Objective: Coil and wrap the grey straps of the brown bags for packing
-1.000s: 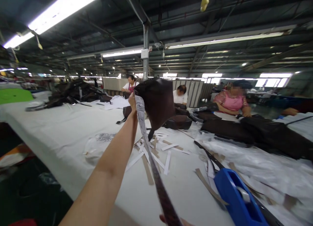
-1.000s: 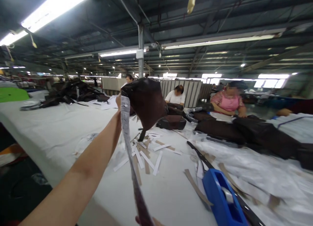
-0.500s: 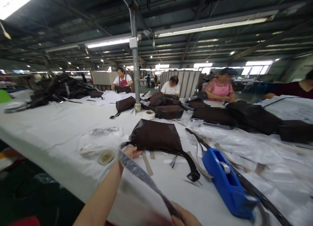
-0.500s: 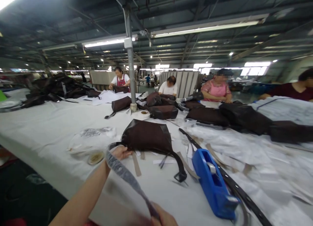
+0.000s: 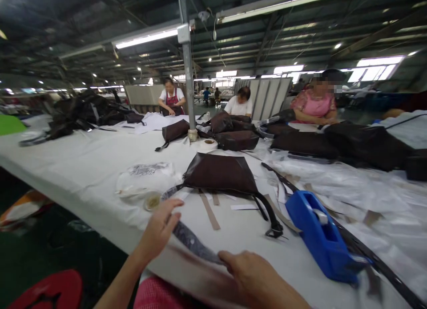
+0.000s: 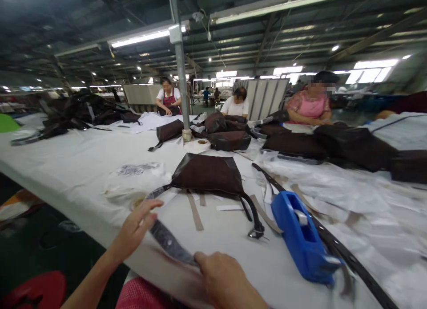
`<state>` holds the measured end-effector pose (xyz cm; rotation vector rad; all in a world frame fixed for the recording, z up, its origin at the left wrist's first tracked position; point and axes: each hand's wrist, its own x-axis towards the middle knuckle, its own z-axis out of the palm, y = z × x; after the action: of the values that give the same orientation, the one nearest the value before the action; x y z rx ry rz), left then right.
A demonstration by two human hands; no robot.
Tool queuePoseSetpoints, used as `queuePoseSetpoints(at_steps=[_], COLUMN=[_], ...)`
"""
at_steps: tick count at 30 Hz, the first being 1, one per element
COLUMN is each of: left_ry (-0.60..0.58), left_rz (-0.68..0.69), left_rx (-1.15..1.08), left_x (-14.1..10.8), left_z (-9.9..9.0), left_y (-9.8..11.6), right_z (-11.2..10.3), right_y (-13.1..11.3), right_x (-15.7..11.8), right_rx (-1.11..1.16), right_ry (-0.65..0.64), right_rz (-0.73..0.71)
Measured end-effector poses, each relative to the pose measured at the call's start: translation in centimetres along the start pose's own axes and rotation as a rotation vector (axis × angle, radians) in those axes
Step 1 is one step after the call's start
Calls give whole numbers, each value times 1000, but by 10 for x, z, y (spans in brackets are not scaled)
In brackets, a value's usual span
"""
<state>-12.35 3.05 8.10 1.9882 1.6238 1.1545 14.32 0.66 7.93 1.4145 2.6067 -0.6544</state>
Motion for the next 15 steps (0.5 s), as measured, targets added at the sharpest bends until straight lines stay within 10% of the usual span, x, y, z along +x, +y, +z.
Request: queuePoseSetpoints(at_steps=[4,8,15], left_ry=[-478,-506,-453], left_rz=[102,-68,30], left_rx=[196,527,762], left_x=[-25,-18,9], left_z=[32,46,3], left_y=[31,-5,-72], right_z=[-28,-24,-1], right_y=[-30,-23,29], right_x=[49,89,85], right_rx=[-149,-154,-190], right_ry=[20,22,66], right_rz=[-186,-140,52])
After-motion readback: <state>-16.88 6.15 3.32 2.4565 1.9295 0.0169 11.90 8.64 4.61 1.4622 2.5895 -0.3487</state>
